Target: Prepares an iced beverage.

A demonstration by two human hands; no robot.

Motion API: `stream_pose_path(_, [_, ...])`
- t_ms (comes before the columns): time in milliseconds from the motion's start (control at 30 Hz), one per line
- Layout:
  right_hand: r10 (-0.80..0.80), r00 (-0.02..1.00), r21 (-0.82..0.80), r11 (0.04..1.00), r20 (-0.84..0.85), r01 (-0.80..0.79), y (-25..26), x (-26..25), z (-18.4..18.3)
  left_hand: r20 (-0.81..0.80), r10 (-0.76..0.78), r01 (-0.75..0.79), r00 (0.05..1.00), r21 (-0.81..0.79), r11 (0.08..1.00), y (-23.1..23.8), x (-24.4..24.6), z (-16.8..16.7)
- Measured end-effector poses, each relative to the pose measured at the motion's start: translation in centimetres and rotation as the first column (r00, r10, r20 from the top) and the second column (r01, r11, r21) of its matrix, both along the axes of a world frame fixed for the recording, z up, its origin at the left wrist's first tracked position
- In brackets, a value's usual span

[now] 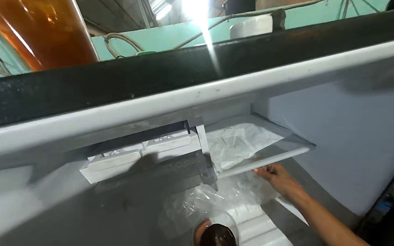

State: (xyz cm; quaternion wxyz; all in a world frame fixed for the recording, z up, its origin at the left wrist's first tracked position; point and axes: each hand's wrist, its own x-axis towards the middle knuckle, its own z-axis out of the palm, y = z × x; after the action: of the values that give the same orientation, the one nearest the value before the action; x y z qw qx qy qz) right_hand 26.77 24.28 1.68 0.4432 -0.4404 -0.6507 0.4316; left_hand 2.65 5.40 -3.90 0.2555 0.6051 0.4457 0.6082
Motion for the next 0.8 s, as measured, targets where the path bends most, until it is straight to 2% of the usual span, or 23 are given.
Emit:
stream_pose_path(100, [0.045, 0.996, -0.094, 0.994, -0.079, -0.052, -0.8, 0.1, 1.0, 0.013, -0.010, 0.009, 1.000, 0.008, 1.000, 0.1, 0.0, 0.0])
stream_pose_path(200, [0.176, 0.984, -0.128, 0.976, -0.029, -0.178, -2.9, 0.6, 2.3, 0.006, -0.001, 0.001, 1.000, 0.013, 1.000, 0.3, 0.2, -0.1])
stream_pose_path(267, [0.262, 0.965, -0.038, 0.964, -0.011, -0.262, -4.4, 0.7, 2.5, 0.038, -0.017, 0.016, 0.999, 0.007, 1.000, 0.4, 0.3, -0.3])
stream_pose_path(367, [0.371, 0.929, 0.207, 0.909, -0.001, -0.363, -6.3, 0.6, 2.9, 0.065, -0.031, 0.031, 0.997, 0.006, 1.000, 0.4, 0.4, -0.5])
stream_pose_path(467, [0.387, 0.906, 0.472, 0.776, 0.170, -0.419, -7.5, -0.3, 4.8, 0.080, -0.028, 0.027, 0.996, 0.018, 0.999, 0.3, 0.7, -0.5])
stream_pose_path(567, [0.282, 0.875, 0.618, 0.624, 0.393, -0.478, -8.9, -2.5, 6.9, 0.108, -0.037, 0.037, 0.993, 0.006, 0.999, 0.1, 1.2, -0.2])
stream_pose_path(667, [0.219, 0.781, 0.625, 0.493, 0.584, -0.605, -10.0, -5.1, 7.3, 0.161, -0.038, 0.041, 0.986, -0.015, 0.999, -0.3, 1.7, 0.5])
stream_pose_path(700, [0.235, 0.742, 0.591, 0.476, 0.627, -0.651, -10.2, -5.7, 7.3, 0.176, -0.039, 0.043, 0.984, -0.018, 0.999, -0.5, 1.9, 0.7])
stream_pose_path(767, [0.309, 0.693, 0.508, 0.500, 0.652, -0.701, -10.4, -6.3, 7.8, 0.184, -0.020, 0.028, 0.983, -0.042, 0.999, -0.6, 1.8, 0.5])
stream_pose_path(800, [0.338, 0.707, 0.503, 0.520, 0.622, -0.690, -10.3, -6.4, 8.0, 0.199, -0.019, 0.030, 0.980, -0.049, 0.998, -0.5, 1.7, 0.2])
